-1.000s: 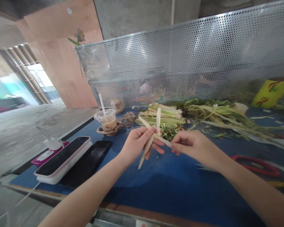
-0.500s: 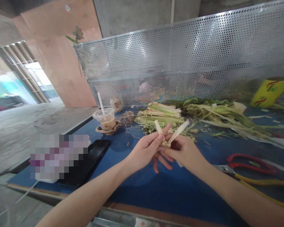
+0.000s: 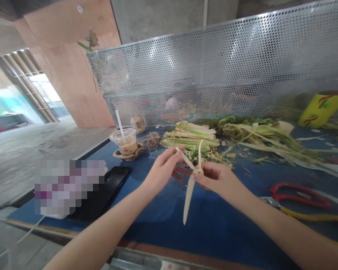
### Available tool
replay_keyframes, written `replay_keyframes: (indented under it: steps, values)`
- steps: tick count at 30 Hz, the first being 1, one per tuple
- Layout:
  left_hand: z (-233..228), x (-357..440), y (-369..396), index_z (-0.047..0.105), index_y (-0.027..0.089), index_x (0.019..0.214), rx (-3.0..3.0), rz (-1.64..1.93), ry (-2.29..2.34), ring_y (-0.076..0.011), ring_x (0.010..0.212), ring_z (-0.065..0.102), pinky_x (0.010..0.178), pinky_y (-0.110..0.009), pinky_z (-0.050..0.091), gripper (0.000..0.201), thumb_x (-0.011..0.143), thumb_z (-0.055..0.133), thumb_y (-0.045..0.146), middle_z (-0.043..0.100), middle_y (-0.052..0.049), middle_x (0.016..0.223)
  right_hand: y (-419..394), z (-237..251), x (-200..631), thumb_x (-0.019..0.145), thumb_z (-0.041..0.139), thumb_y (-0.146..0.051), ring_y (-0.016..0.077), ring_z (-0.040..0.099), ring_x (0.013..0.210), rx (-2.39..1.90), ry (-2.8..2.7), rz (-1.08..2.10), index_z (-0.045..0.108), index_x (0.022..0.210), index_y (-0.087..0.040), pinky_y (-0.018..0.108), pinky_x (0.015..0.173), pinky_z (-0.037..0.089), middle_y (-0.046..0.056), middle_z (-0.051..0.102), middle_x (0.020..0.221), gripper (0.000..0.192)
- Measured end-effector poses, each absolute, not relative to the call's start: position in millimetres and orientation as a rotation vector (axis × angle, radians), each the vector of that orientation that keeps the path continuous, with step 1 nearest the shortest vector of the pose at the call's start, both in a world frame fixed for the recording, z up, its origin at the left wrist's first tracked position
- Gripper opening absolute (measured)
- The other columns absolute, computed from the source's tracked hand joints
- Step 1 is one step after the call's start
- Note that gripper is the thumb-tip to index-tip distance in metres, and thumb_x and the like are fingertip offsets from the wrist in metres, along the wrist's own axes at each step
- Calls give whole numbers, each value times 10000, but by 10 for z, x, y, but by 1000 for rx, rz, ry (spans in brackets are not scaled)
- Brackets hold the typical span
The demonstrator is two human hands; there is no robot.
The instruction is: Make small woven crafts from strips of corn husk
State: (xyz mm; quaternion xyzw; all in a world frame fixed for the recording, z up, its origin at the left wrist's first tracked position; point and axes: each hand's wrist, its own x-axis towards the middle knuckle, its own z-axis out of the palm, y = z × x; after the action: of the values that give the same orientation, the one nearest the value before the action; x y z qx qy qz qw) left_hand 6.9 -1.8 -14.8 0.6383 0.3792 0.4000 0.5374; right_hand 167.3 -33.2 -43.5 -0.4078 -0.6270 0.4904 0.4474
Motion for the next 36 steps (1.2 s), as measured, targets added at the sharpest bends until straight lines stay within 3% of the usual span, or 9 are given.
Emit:
replay_keyframes:
  steps: [4, 9, 17, 20, 23, 26, 29, 33, 36]
  values:
    - [-90, 21, 73, 686, 126, 889, 1638, 901, 955, -203, 847, 596, 702, -275, 464, 366, 707, 595, 430, 664, -94, 871, -361, -438, 1661, 738, 566, -354, 78, 384, 527, -1107, -1723, 1156, 555, 710, -159, 218, 501, 330, -38, 415, 590, 197]
    - [-79, 5, 48, 723, 210, 758, 2040, 923, 881, -211, 1000, 543, 861, -299, 418, 189, 682, 648, 366, 622, -63, 1026, -417, -454, 1608, 735, 564, -340, 69, 296, 486, -1180, -1861, 1025, 501, 604, -165, 213, 451, 247, -59, 290, 533, 228]
    - [-86, -29, 47, 699, 193, 746, 1997, 1312, 834, -176, 896, 576, 841, -302, 435, 146, 735, 611, 308, 637, -49, 904, -411, -356, 1633, 745, 565, -294, 115, 526, 531, -1136, -1792, 1158, 589, 614, -188, 241, 568, 419, -23, 526, 527, 170]
    - [-76, -34, 42, 668, 197, 899, 2021, 1176, 843, -176, 995, 539, 875, -292, 406, 210, 765, 575, 330, 617, -52, 1037, -403, -346, 1646, 728, 590, -291, 123, 566, 597, -1118, -1708, 1207, 638, 729, -189, 251, 606, 443, -3, 596, 639, 112]
    - [-81, -36, 21, 562, 184, 1048, 1962, 1236, 1059, -176, 984, 517, 769, -263, 421, 357, 771, 541, 409, 573, -73, 1095, -393, -343, 1664, 716, 609, -322, 108, 545, 603, -1083, -1568, 1236, 642, 788, -193, 232, 555, 423, 4, 604, 717, 151]
    - [-113, -14, -27, 565, 148, 845, 1998, 1203, 1166, -134, 742, 518, 628, -225, 394, 336, 731, 564, 464, 593, -40, 830, -376, -347, 1686, 680, 649, -362, 73, 467, 527, -1046, -1431, 1237, 645, 790, -196, 203, 472, 351, -20, 568, 645, 199]
    - [-159, 41, -89, 603, 140, 668, 2098, 818, 1010, -98, 585, 466, 572, -212, 359, 308, 724, 576, 442, 571, 4, 630, -361, -377, 1701, 620, 701, -369, 65, 444, 504, -1040, -1292, 1257, 633, 752, -188, 201, 453, 313, -32, 551, 601, 234]
    - [-210, 107, -131, 658, 132, 674, 2030, 700, 882, -111, 600, 506, 578, -214, 369, 306, 772, 532, 393, 628, -20, 657, -365, -422, 1686, 615, 709, -377, 86, 484, 518, -1012, -1135, 1357, 588, 711, -180, 224, 485, 350, -26, 547, 586, 250]
    - [-232, 115, -132, 662, 131, 667, 1973, 676, 836, -118, 607, 529, 582, -213, 384, 309, 754, 554, 408, 645, -33, 664, -375, -427, 1652, 625, 701, -389, 62, 388, 439, -984, -1049, 1401, 552, 675, -176, 218, 445, 329, -63, 428, 476, 265]
